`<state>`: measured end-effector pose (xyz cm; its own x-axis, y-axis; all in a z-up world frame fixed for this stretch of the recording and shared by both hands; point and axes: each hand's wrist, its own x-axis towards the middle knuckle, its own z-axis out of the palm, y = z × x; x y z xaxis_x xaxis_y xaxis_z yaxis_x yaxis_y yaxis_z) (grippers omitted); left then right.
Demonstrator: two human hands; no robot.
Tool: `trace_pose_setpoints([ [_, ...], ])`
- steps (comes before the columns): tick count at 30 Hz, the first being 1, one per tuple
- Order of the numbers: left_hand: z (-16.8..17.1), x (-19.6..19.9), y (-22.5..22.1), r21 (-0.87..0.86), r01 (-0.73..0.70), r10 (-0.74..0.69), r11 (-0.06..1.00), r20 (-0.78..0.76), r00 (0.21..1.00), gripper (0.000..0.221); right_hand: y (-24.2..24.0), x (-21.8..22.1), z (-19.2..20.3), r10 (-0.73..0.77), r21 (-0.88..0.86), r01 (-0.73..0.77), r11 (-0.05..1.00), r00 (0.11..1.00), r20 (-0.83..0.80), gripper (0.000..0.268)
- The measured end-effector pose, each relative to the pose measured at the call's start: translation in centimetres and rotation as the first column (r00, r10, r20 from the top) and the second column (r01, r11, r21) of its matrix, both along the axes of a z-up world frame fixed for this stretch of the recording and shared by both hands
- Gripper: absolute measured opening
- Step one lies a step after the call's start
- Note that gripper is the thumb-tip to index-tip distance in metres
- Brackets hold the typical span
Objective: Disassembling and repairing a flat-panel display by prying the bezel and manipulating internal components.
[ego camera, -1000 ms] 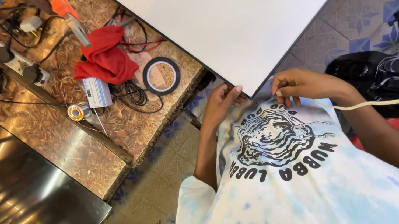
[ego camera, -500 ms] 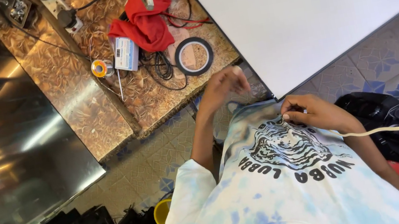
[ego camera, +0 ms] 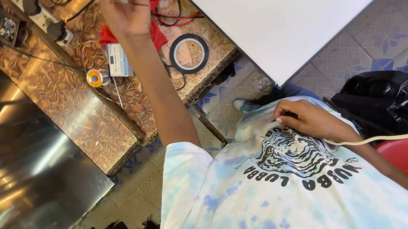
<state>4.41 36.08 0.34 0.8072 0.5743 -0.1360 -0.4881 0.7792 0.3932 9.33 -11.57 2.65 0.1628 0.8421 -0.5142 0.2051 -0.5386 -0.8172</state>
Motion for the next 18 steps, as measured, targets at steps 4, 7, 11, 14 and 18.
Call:
trace_pose_setpoints([
  [4,-2.5,2.9,2.9,-0.156,0.032,-0.009,0.987,0.146,0.989,0.03,-2.3,-0.7,-1.7,-0.009,0.049,0.01,0.999,1.0,-0.024,0.011],
  [7,0.2,2.1,-0.6,-0.028,0.051,-0.05,0.998,0.018,0.999,0.048,-3.3,-0.1,-1.7,0.014,0.024,-0.014,1.0,1.0,-0.011,0.015],
  [11,7.0,2.3,-13.4,0.062,0.203,-0.201,0.977,-0.032,0.979,0.045,-4.1,1.5,-2.0,-0.004,0.053,0.006,0.999,0.999,-0.036,0.011],
  [14,9.6,3.3,-23.4,0.329,0.304,-0.261,0.894,-0.17,0.95,0.048,-5.4,3.1,-2.3,0.041,0.144,-0.037,0.989,0.999,-0.026,0.011],
  [18,8.0,7.6,-34.1,0.4,0.732,-0.559,0.552,-0.474,0.68,0.052,-8.5,5.8,-2.3,0.079,0.118,-0.075,0.99,0.996,-0.029,0.006],
])
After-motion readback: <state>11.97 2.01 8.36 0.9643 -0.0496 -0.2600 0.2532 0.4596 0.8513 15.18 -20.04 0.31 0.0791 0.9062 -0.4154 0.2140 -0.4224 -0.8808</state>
